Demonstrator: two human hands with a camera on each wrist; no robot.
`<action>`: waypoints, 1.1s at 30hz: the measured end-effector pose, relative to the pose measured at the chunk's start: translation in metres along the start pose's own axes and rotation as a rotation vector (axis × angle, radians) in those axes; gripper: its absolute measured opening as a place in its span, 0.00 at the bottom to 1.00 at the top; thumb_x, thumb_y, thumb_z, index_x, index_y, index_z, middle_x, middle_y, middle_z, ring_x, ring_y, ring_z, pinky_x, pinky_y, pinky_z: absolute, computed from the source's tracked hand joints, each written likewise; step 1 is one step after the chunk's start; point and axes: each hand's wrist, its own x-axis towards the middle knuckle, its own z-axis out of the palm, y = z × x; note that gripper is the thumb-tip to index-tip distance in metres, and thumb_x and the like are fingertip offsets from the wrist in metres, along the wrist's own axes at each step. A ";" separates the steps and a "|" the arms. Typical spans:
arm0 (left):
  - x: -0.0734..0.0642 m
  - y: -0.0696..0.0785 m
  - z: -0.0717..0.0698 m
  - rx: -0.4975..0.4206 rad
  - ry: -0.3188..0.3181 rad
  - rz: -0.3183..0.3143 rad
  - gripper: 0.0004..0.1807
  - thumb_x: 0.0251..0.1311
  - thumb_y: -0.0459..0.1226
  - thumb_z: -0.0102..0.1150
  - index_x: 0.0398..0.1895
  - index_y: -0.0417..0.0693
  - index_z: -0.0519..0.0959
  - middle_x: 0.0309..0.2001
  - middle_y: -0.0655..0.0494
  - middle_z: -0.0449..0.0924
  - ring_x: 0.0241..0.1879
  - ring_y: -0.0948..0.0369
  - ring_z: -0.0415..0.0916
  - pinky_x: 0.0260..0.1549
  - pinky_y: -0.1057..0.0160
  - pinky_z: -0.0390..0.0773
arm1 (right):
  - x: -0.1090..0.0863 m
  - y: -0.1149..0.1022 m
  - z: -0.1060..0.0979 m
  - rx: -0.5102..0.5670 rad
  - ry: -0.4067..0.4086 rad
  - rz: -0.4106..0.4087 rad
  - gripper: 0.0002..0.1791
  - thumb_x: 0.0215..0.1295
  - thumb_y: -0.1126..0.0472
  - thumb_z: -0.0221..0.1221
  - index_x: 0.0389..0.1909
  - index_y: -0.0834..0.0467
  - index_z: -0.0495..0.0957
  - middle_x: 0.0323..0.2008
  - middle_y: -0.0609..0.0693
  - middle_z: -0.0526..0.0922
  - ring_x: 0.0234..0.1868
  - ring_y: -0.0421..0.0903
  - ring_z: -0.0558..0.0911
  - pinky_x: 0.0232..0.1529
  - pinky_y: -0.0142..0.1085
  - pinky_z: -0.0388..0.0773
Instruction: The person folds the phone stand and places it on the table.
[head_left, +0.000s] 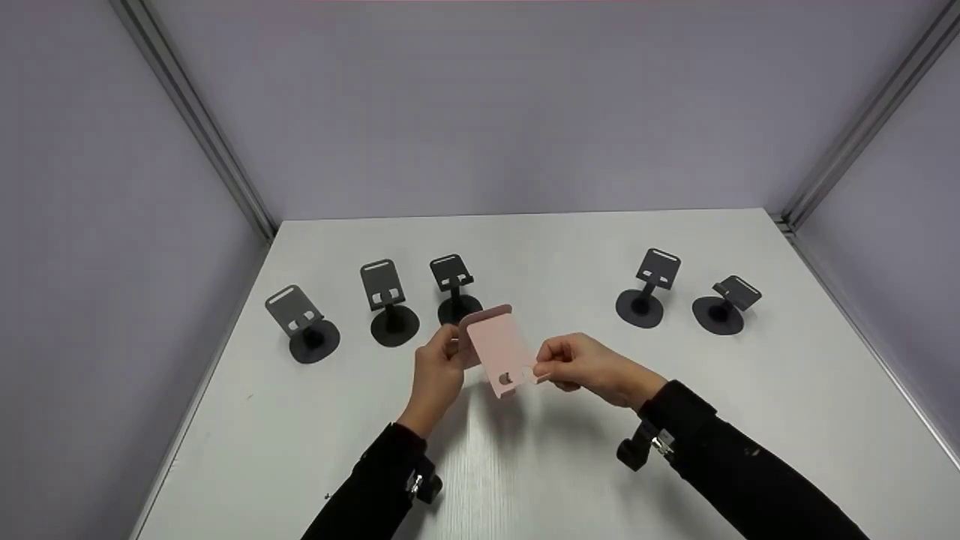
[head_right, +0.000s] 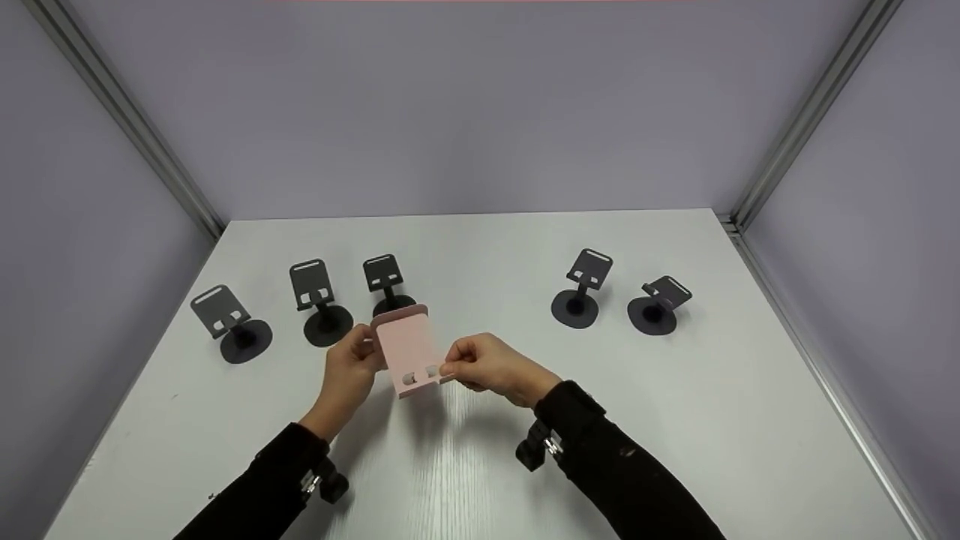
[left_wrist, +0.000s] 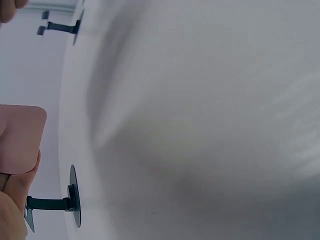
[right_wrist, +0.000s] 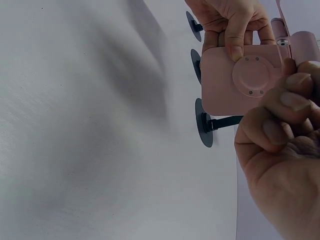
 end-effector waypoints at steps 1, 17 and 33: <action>0.000 0.000 0.001 -0.012 -0.003 -0.006 0.07 0.68 0.25 0.58 0.43 0.42 0.79 0.39 0.46 0.89 0.40 0.54 0.89 0.41 0.54 0.86 | 0.000 0.001 0.000 -0.006 0.004 0.000 0.06 0.70 0.64 0.63 0.33 0.60 0.77 0.23 0.43 0.72 0.23 0.38 0.62 0.26 0.32 0.57; -0.004 0.038 0.002 -0.145 -0.040 -0.089 0.06 0.65 0.21 0.57 0.42 0.34 0.77 0.35 0.37 0.88 0.37 0.50 0.88 0.38 0.59 0.87 | 0.003 0.008 0.006 -0.186 0.054 0.005 0.09 0.70 0.62 0.62 0.33 0.64 0.76 0.20 0.43 0.67 0.23 0.39 0.64 0.24 0.30 0.59; -0.002 0.008 0.010 -0.185 -0.064 -0.142 0.09 0.68 0.22 0.53 0.46 0.39 0.78 0.36 0.44 0.89 0.37 0.56 0.88 0.36 0.57 0.87 | 0.007 0.015 0.009 -0.317 0.115 -0.046 0.08 0.69 0.62 0.62 0.30 0.61 0.77 0.24 0.42 0.71 0.28 0.40 0.68 0.29 0.31 0.64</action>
